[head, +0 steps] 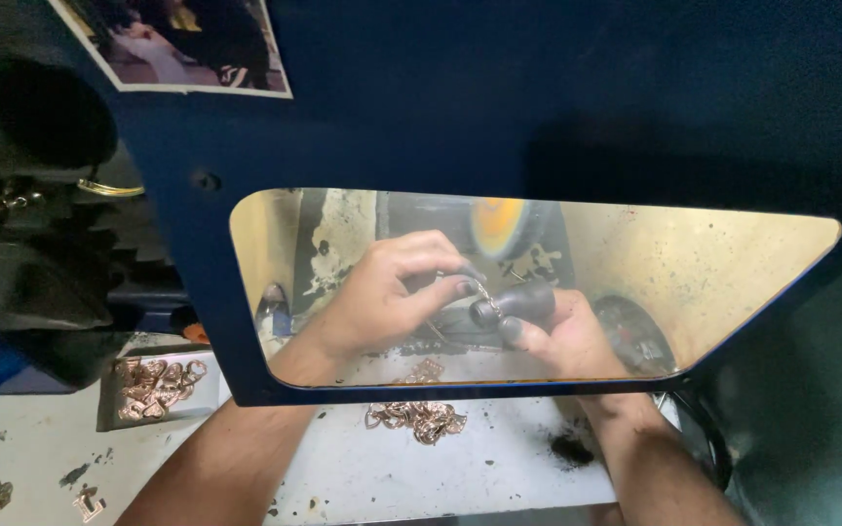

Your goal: Polishing small jewelry pieces using a bench polisher

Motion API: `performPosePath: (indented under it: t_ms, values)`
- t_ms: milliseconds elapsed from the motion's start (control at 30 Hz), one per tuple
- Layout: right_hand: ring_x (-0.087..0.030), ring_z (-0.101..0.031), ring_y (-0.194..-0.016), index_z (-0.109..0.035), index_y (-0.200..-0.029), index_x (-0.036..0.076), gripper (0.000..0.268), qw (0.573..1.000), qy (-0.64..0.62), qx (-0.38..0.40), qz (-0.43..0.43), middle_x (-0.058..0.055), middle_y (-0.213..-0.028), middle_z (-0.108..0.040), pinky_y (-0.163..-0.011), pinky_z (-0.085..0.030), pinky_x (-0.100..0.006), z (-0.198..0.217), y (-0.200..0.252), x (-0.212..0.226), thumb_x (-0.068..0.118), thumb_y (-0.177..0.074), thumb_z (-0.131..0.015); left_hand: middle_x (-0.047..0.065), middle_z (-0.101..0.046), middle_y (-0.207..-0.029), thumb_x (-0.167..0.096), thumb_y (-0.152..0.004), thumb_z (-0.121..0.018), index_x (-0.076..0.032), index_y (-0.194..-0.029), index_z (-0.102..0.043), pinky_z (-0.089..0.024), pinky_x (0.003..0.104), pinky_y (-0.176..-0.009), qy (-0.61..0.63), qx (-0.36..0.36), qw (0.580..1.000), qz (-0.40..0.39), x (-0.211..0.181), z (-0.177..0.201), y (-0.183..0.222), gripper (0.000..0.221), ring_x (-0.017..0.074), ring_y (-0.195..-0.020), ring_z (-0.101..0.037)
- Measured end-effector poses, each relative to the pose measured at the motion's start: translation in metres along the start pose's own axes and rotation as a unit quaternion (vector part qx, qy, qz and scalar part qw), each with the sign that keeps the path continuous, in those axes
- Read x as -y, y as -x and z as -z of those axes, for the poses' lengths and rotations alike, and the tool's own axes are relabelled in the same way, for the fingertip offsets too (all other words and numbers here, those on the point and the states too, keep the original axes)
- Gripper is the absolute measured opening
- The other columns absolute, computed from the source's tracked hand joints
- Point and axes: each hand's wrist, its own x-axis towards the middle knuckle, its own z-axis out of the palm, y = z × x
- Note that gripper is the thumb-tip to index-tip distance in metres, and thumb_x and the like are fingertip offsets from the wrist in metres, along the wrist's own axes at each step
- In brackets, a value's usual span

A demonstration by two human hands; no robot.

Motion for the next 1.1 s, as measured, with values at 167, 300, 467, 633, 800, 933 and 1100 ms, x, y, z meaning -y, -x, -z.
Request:
performPosePath:
  t_ms: [167, 300, 467, 633, 800, 933, 1100]
  values:
    - [-0.013, -0.061, -0.054, -0.078, -0.082, 0.002, 0.023, 1.000, 0.007, -0.020, -0.001, -0.008, -0.058, -0.066, -0.051, -0.059, -0.033, -0.003, -0.006, -0.001, 0.024, -0.078, -0.081, 0.008, -0.072, -0.082, -0.007, -0.098, -0.065, -0.007, -0.101, -0.078, -0.050, 0.033, -0.070, 0.012, 0.013, 1.000, 0.019, 0.007, -0.004, 0.004, 0.014, 0.0165, -0.074, -0.060]
    - [-0.016, -0.055, -0.046, -0.071, -0.072, 0.001, 0.027, 0.997, -0.057, -0.046, 0.004, -0.009, -0.049, -0.057, -0.044, -0.052, -0.033, 0.004, -0.011, -0.029, 0.025, -0.086, -0.075, 0.009, -0.072, -0.080, -0.007, -0.099, -0.060, -0.007, -0.111, -0.077, -0.051, 0.033, -0.073, 0.027, 0.010, 0.998, 0.051, 0.012, -0.009, 0.006, 0.020, 0.0174, -0.074, -0.061]
    - [-0.016, -0.041, -0.045, -0.057, -0.062, 0.004, 0.041, 0.994, -0.093, -0.051, 0.003, -0.009, -0.048, -0.044, -0.041, -0.040, -0.029, -0.012, -0.016, -0.028, 0.028, -0.095, -0.062, 0.008, -0.073, -0.080, -0.010, -0.100, -0.060, -0.008, -0.111, -0.077, -0.053, 0.033, -0.073, -0.003, -0.025, 0.997, 0.069, 0.029, -0.017, 0.006, 0.021, 0.0190, -0.075, -0.064]
    - [-0.013, -0.022, -0.049, -0.042, -0.058, 0.013, 0.041, 0.983, -0.147, -0.106, -0.018, 0.000, -0.051, -0.027, -0.045, -0.025, -0.027, -0.032, -0.022, -0.013, 0.018, -0.095, -0.058, 0.008, -0.074, -0.081, -0.012, -0.100, -0.059, -0.008, -0.110, -0.078, -0.054, 0.034, -0.075, -0.025, -0.066, 0.993, 0.090, 0.039, -0.018, 0.008, 0.021, 0.0219, -0.078, -0.069]
    - [-0.014, -0.032, -0.053, -0.050, -0.060, 0.008, 0.044, 0.997, 0.024, -0.068, -0.009, -0.001, -0.051, -0.037, -0.048, -0.035, -0.027, -0.006, -0.025, -0.042, 0.028, -0.096, -0.064, 0.011, -0.077, -0.093, -0.013, -0.101, -0.057, -0.007, -0.112, -0.077, -0.055, 0.038, -0.089, -0.010, -0.059, 0.992, 0.115, 0.027, -0.012, 0.008, 0.024, 0.0273, -0.092, -0.073]
    - [-0.014, -0.036, -0.052, -0.052, -0.062, 0.008, 0.041, 0.998, 0.005, -0.064, -0.005, -0.003, -0.051, -0.040, -0.047, -0.037, -0.028, -0.013, -0.018, -0.025, 0.028, -0.095, -0.066, 0.015, -0.078, -0.092, -0.010, -0.099, -0.057, -0.006, -0.113, -0.076, -0.058, 0.041, -0.087, 0.010, -0.054, 0.992, 0.115, 0.006, -0.010, 0.006, 0.024, 0.0299, -0.093, -0.074]
    - [-0.015, -0.047, -0.048, -0.059, -0.068, 0.006, 0.033, 0.997, -0.038, -0.060, 0.004, -0.008, -0.050, -0.049, -0.045, -0.045, -0.031, -0.018, -0.006, -0.001, 0.026, -0.091, -0.072, 0.020, -0.078, -0.094, -0.010, -0.096, -0.060, -0.002, -0.113, -0.075, -0.059, 0.046, -0.085, -0.010, -0.050, 0.992, 0.119, 0.012, -0.014, 0.005, 0.024, 0.0369, -0.095, -0.076]
